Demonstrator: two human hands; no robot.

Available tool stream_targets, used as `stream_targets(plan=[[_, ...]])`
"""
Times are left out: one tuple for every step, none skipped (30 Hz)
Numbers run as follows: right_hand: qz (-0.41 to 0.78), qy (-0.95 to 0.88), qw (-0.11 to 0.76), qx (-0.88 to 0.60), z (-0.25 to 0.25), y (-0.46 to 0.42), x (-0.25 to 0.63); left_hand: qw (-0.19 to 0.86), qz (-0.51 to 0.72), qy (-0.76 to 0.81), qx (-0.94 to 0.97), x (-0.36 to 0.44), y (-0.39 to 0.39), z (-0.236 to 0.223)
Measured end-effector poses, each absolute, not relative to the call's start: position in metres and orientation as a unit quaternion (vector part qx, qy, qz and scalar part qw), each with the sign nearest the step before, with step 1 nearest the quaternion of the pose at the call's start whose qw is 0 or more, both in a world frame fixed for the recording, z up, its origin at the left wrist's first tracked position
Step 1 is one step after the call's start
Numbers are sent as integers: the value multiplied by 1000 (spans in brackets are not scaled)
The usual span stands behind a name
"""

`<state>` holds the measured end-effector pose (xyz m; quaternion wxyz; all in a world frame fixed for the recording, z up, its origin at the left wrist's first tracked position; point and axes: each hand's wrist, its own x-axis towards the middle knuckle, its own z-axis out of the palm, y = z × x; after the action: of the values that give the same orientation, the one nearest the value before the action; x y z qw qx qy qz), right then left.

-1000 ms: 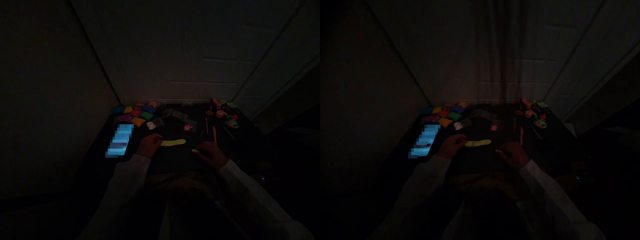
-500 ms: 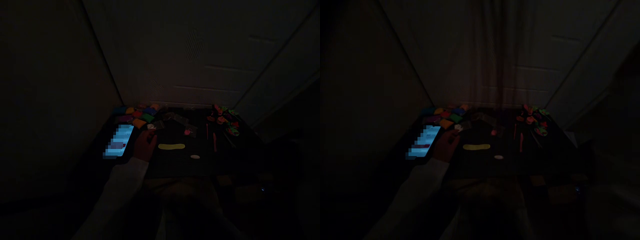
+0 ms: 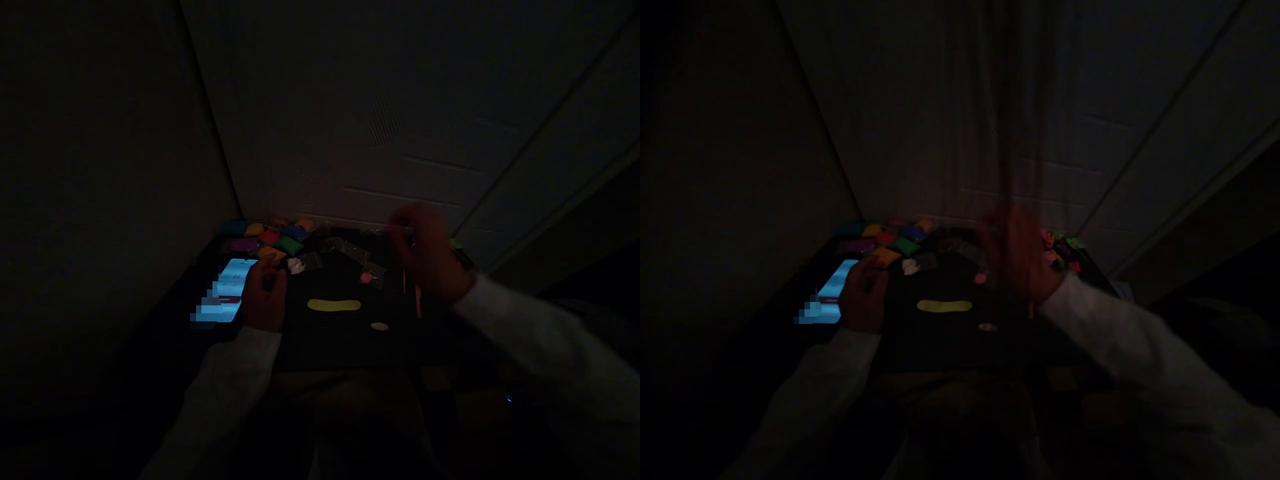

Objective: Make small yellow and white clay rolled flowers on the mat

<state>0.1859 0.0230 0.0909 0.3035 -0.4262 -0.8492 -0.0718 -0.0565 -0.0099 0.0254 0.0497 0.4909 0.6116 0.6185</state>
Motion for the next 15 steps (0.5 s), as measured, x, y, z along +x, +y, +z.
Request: stream_targets(plan=[[-80, -861, 283, -415, 88, 24, 180, 52, 625, 610, 485, -57, -11, 26], [-87, -872, 260, -406, 82, 25, 174, 54, 630, 609, 480, -57, -11, 26], [-92, -879, 240, -402, 74, 25, 168, 57, 631, 608, 478, -57, -12, 27], [-96, -882, 224, -402, 65, 25, 164, 59, 631, 608, 478, -57, -13, 27], [-98, -884, 211, -406, 56, 24, 161, 63, 632, 606, 478, -57, -13, 28], [-99, -885, 200, -410, 47, 22, 160, 66, 635, 603, 477, -57, -14, 28], [-99, -886, 189, -411, 40, 20, 160, 68, 638, 601, 478, -57, -14, 29], [-97, -889, 179, -411, 35, 17, 160, 69, 638, 598, 480, -57, -14, 29], [-96, -891, 170, -409, 31, 14, 161, 66, 637, 598, 481, -56, -15, 29], [-94, -894, 163, -407, 29, 11, 162, 63, 634, 600, 484, -55, -15, 30], [-93, -896, 157, -406, 29, 9, 162, 60, 627, 602, 491, -54, -15, 30], [-92, -896, 153, -406, 29, 8, 162, 57, 618, 604, 500, -52, -15, 31], [-93, -895, 151, -410, 30, 9, 162, 54, 609, 604, 511, -50, -16, 32], [-94, -892, 151, -415, 30, 10, 161, 50, 602, 602, 523, -48, -16, 32], [-97, -888, 153, -422, 31, 11, 160, 46, 595, 597, 536, -45, -17, 33]])
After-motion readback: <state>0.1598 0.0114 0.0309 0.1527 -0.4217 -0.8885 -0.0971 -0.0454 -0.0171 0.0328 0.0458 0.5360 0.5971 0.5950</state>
